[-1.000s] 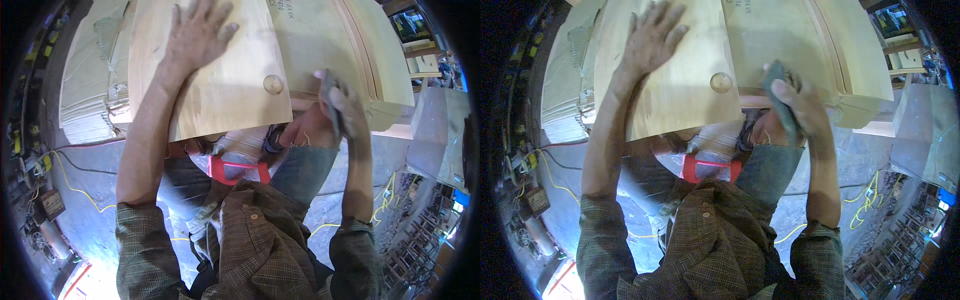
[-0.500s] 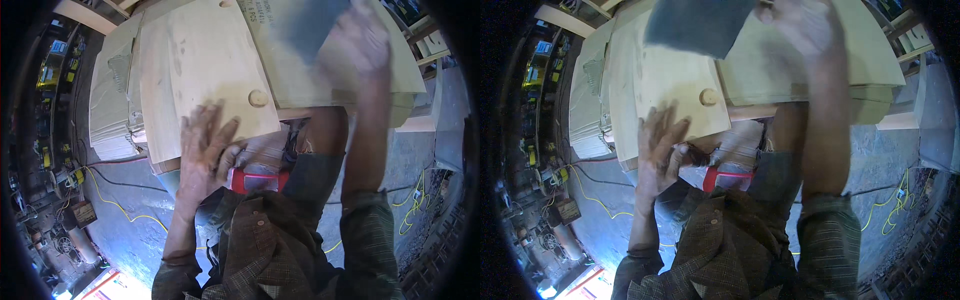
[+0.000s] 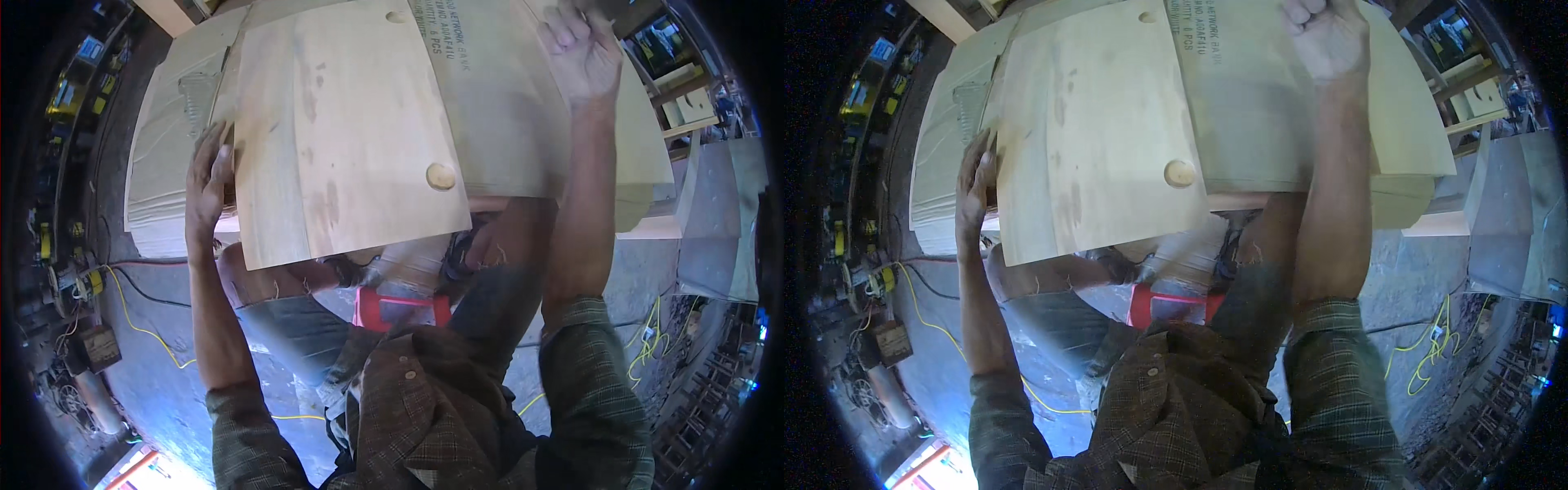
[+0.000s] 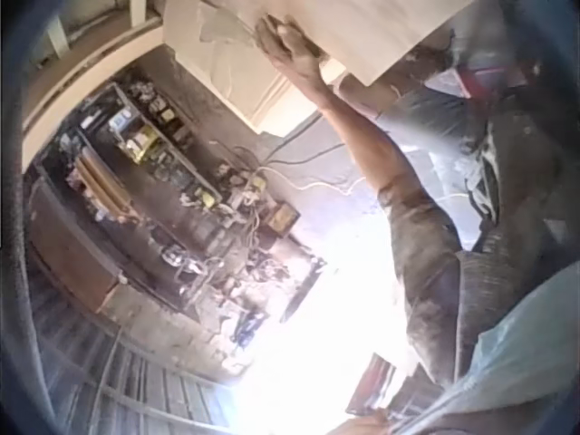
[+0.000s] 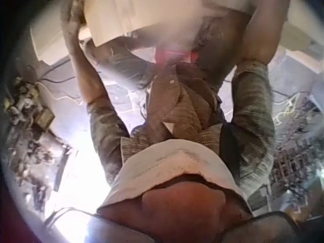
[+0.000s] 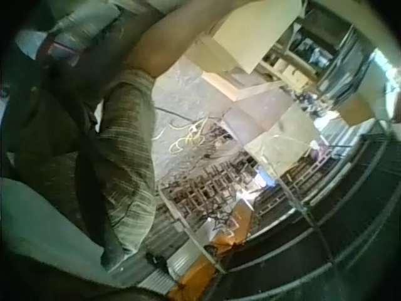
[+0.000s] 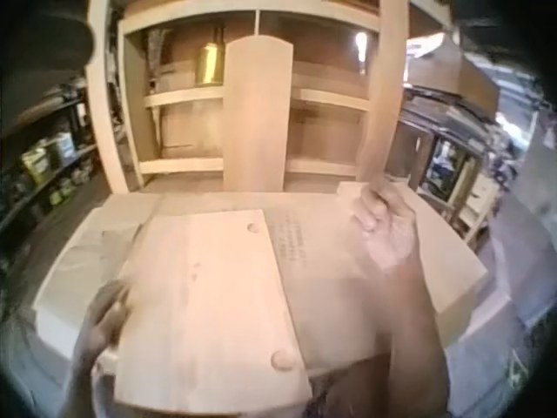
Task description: The person sits on a red stool and sands a light-colored wooden board resting on their lap. They use a blue sanding block to smooth the surface of the wood, moving it back and forth across the board's face and edges.
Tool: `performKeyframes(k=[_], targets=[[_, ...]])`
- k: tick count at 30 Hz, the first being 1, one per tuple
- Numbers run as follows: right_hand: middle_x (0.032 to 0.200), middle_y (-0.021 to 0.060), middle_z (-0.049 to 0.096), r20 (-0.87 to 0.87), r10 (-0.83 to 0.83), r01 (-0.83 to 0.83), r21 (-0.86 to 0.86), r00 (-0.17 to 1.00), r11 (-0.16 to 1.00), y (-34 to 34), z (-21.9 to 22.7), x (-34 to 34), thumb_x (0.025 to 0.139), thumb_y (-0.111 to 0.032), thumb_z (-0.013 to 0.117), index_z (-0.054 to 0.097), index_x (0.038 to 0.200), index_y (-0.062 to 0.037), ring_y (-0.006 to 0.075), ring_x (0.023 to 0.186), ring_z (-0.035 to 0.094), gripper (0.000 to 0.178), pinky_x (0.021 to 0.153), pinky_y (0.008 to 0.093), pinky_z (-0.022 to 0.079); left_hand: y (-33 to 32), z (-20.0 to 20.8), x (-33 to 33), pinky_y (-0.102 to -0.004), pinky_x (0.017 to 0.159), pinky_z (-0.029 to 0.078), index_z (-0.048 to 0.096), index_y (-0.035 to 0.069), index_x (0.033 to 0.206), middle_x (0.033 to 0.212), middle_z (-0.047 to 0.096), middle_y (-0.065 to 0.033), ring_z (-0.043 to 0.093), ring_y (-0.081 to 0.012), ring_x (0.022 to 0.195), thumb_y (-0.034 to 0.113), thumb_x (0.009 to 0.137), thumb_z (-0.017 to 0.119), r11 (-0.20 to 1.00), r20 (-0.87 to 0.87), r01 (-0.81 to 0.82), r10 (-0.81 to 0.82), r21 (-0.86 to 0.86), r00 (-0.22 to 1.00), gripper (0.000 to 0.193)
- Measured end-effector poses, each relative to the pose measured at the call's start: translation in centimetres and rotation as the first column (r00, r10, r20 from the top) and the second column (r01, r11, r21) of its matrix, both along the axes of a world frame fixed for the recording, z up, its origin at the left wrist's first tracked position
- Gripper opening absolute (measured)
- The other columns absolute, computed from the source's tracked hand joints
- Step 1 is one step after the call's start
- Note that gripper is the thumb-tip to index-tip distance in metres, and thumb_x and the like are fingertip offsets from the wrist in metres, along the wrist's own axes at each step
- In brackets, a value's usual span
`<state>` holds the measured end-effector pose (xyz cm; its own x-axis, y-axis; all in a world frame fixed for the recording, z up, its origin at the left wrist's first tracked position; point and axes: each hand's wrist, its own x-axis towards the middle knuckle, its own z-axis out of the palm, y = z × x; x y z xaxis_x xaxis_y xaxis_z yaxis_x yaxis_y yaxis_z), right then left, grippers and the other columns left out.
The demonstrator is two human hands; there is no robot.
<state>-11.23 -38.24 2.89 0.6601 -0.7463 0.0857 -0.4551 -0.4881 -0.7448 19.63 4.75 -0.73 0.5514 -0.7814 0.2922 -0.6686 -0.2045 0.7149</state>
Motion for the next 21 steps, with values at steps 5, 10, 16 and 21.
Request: performKeyframes(k=[5,10,16,21], targets=[[0.077,0.0041,0.057,0.102,0.224,-0.236,0.125,0.969,0.964,-1.5,1.0,2.7,0.096,-0.028,0.049,0.062,0.094,-0.0045,0.0177,0.068,0.05,0.027,0.071,0.0367,0.045,0.7,-1.5,0.7,-0.0473,0.112,0.026,0.053,0.01,0.138,0.142,0.049,-0.0152,0.036,-0.0393,0.137,0.042,0.097,0.046,0.993,0.428,-0.061,0.014,0.098,0.904,0.052],[0.076,0.0034,0.056,-0.311,0.118,-0.212,-0.289,0.943,0.934,-1.1,0.7,4.5,0.096,-0.032,0.05,0.059,0.088,-0.0029,0.0206,0.07,0.051,0.031,0.073,0.0381,0.045,-0.4,-1.7,0.2,-0.0468,0.112,0.026,0.057,0.009,0.134,0.142,0.049,-0.0144,0.037,-0.0376,0.137,0.044,0.1,0.037,0.995,0.433,-0.037,-0.005,0.088,0.902,0.052],[0.074,0.0026,0.055,-0.448,0.239,-0.359,-0.205,0.862,0.91,3.6,1.8,7.1,0.096,-0.037,0.052,0.055,0.081,-0.001,0.0242,0.072,0.053,0.039,0.075,0.0397,0.045,0.1,-1.6,0.3,-0.0468,0.112,0.027,0.061,0.009,0.129,0.14,0.051,-0.0148,0.04,-0.0371,0.134,0.044,0.101,0.032,0.999,0.375,-0.045,0.032,0.025,0.926,0.054],[0.084,0.0034,0.061,0.029,0.552,-0.518,0.388,0.834,0.762,5.0,4.0,4.0,0.092,-0.027,0.055,0.059,0.086,-0.0005,0.0235,0.08,0.059,0.027,0.077,0.0398,0.047,0.3,-1.6,0.6,-0.0467,0.11,0.03,0.062,0.008,0.127,0.137,0.053,-0.015,0.043,-0.0373,0.132,0.04,0.101,0.039,0.994,0.442,-0.09,0.056,0.057,0.895,0.048]])
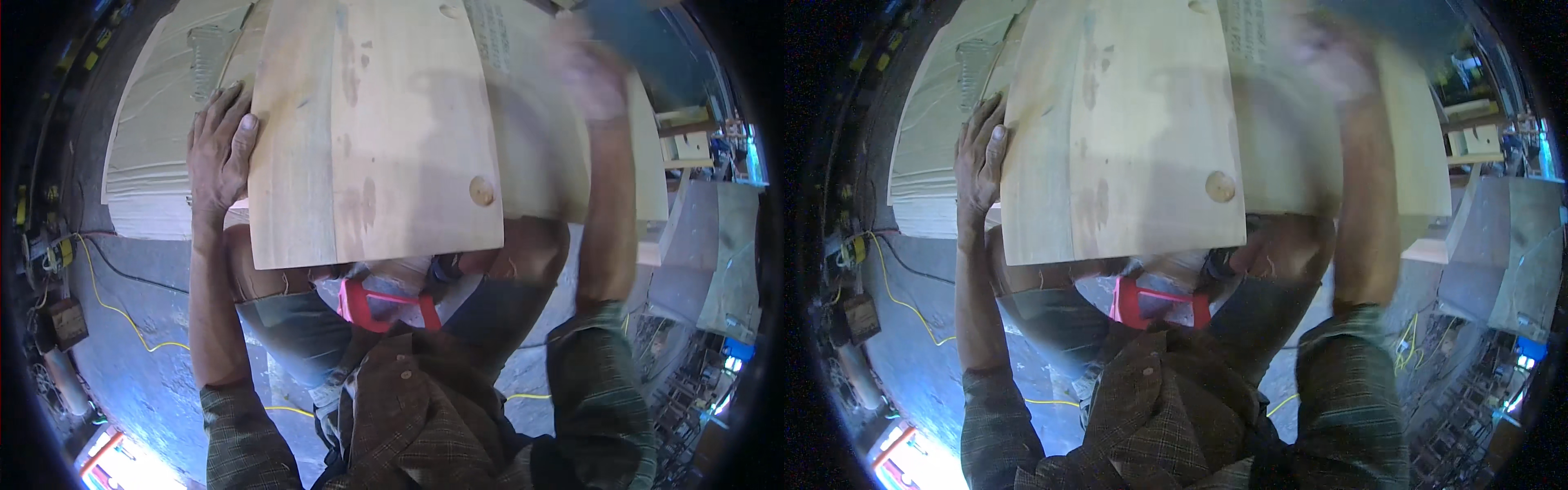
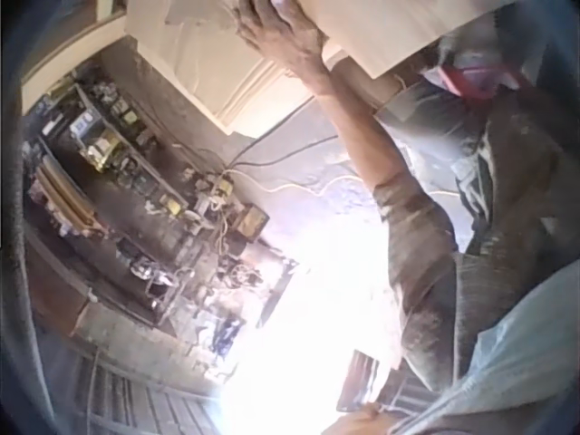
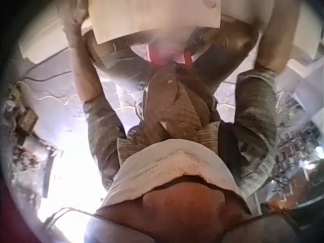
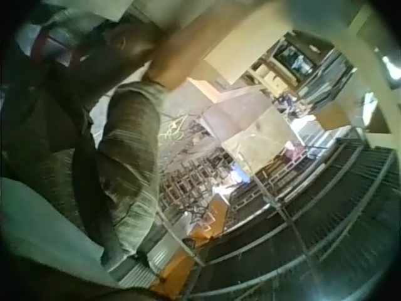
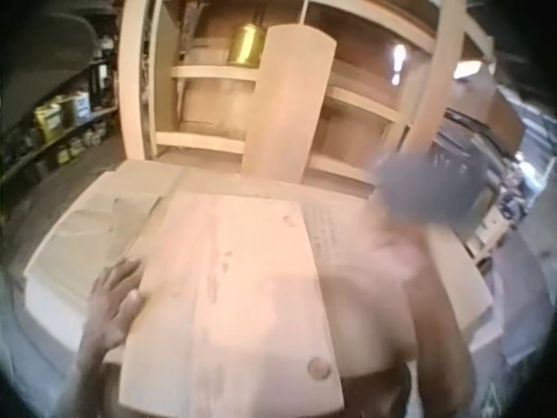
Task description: The person sits on a red stool and sands a light-colored wooden board resting on their lap. They use a blue sanding block to smooth the surface of the wood, moving it back and forth across the board's face and edges.
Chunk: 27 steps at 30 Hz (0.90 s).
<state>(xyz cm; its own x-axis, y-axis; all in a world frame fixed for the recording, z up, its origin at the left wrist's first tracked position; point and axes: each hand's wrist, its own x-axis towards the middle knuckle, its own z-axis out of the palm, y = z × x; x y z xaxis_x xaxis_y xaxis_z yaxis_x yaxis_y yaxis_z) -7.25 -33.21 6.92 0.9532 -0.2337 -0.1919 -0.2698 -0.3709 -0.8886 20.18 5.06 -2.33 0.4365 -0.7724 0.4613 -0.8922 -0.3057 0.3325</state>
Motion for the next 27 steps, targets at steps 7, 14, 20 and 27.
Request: performKeyframes(k=[7,14,20,27], targets=[[0.082,0.0035,0.062,0.297,-0.443,0.517,-0.256,0.846,0.817,2.0,-2.7,-0.7,0.087,-0.012,0.056,0.065,0.092,-0.0017,0.0132,0.074,0.059,0.015,0.069,0.0325,0.047,-0.6,-0.6,-0.1,-0.0456,0.108,0.034,0.062,0.006,0.126,0.133,0.056,-0.0159,0.047,-0.0366,0.128,0.035,0.1,0.041,0.998,0.022,0.025,-0.024,-0.054,0.999,0.044],[0.088,0.0081,0.065,0.278,-0.138,0.12,0.081,0.951,0.989,-2.5,1.0,5.6,0.089,-0.017,0.054,0.062,0.092,0.0001,0.0164,0.083,0.061,0.019,0.072,0.0345,0.047,-0.2,0.8,-0.7,-0.045,0.108,0.033,0.063,0.006,0.123,0.132,0.057,-0.0146,0.047,-0.0357,0.128,0.035,0.102,0.032,0.994,-0.063,-0.012,0.005,-0.111,0.998,0.047],[0.089,0.0116,0.069,0.265,-0.056,0.005,0.188,0.963,0.982,-4.6,3.5,8.9,0.091,-0.023,0.054,0.064,0.087,0.0017,0.0214,0.09,0.065,0.027,0.076,0.0402,0.049,-1.5,0.9,-1.3,-0.0472,0.109,0.031,0.063,0.009,0.123,0.134,0.055,-0.0144,0.045,-0.0356,0.13,0.036,0.102,0.031,0.998,-0.085,-0.027,0.022,-0.064,0.996,0.047],[0.081,0.0096,0.064,0.276,0.04,-0.118,0.273,0.96,0.955,-3.8,2.3,13.4,0.091,-0.026,0.056,0.061,0.082,0.001,0.0205,0.082,0.06,0.029,0.072,0.0387,0.046,0.8,0.5,-0.6,-0.0475,0.11,0.03,0.062,0.01,0.124,0.134,0.055,-0.0144,0.044,-0.0349,0.131,0.038,0.103,0.025,0.994,-0.093,-0.029,0.019,-0.107,0.995,0.051]])
